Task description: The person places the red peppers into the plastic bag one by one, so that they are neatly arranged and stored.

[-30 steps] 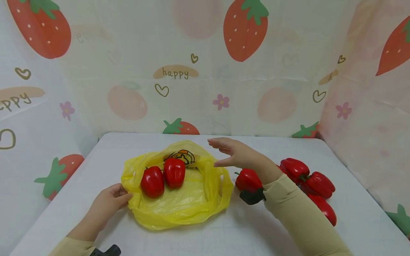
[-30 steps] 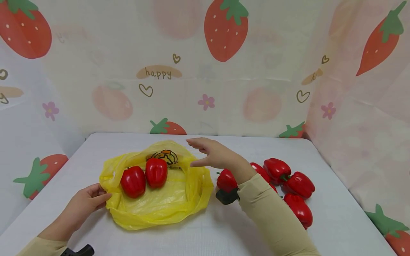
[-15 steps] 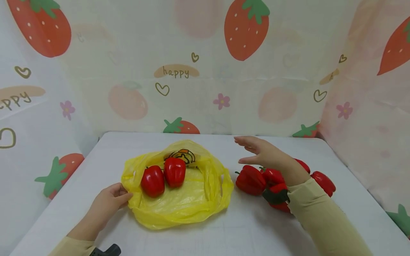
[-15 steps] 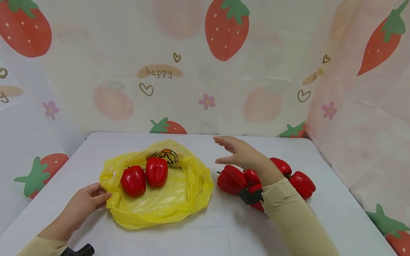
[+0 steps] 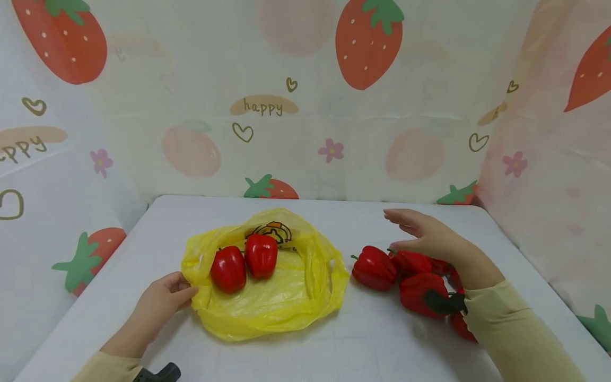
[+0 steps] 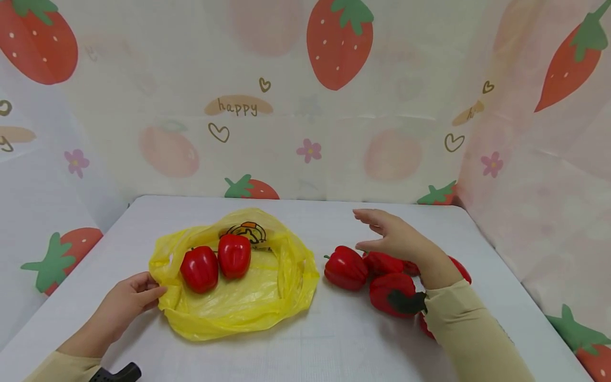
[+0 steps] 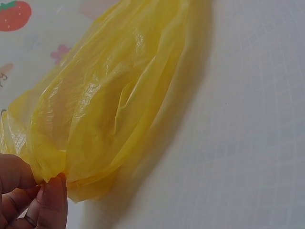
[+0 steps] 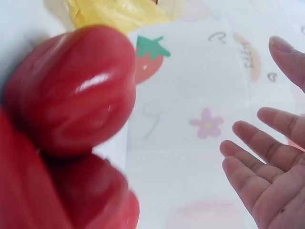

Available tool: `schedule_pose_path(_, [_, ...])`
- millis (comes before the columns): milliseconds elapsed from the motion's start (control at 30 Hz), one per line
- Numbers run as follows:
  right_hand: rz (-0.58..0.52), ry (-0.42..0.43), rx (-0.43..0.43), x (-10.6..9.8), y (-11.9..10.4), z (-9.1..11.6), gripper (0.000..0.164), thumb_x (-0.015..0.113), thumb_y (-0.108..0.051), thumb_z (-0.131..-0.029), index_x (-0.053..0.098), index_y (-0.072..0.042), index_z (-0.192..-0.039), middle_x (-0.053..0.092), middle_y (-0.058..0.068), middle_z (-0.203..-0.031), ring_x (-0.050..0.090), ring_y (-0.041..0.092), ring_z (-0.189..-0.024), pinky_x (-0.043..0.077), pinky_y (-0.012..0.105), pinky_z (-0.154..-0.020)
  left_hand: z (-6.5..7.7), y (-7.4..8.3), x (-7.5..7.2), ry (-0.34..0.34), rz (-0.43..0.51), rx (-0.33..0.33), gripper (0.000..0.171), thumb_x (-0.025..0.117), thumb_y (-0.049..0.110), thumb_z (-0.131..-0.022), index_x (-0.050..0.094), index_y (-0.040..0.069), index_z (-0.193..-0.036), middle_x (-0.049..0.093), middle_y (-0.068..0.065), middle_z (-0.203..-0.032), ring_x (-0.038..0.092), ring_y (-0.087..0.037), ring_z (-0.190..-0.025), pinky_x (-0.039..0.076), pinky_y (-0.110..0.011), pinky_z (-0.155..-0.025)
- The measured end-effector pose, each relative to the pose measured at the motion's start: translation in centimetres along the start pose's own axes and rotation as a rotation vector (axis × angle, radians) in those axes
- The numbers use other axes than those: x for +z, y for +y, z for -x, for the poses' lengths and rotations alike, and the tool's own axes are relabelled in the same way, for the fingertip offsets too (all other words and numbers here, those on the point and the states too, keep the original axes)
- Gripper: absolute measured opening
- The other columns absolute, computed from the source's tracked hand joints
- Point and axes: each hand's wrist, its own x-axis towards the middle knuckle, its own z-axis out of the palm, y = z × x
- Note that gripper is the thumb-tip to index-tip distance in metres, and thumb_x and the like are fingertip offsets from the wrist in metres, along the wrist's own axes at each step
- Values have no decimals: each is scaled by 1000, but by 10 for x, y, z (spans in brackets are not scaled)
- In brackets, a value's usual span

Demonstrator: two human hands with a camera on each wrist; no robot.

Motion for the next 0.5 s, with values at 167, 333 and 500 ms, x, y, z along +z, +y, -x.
schedule_pose_path(167, [40,20,16,-6,7,17,73,69,-33,-80,35,-10,-140,41,13,-138,39,33,-126,35,43,-100,1,1,0,2,6,8,38,61,27,-88,53,1,-113,61,-6,-95,56,-16,-84,53,-27,-76])
schedule_pose_path(333, [48,30,75,-13,13,35,70,66,-34,-82,34,-12,-140,41,15,-138,40,38,-124,40,48,-96,1,2,0,3,0,12,36,60,27,-88,53,1,-113,61,-6,-95,56,-16,-85,53,-28,-77])
schedule_pose_path(500, [76,56,125,-21,21,52,71,67,-37,-81,34,-11,-140,42,15,-138,40,37,-124,42,51,-93,2,2,0,1,-6,7,38,61,28,-88,53,1,-114,61,-6,-96,56,-16,-85,53,-29,-77])
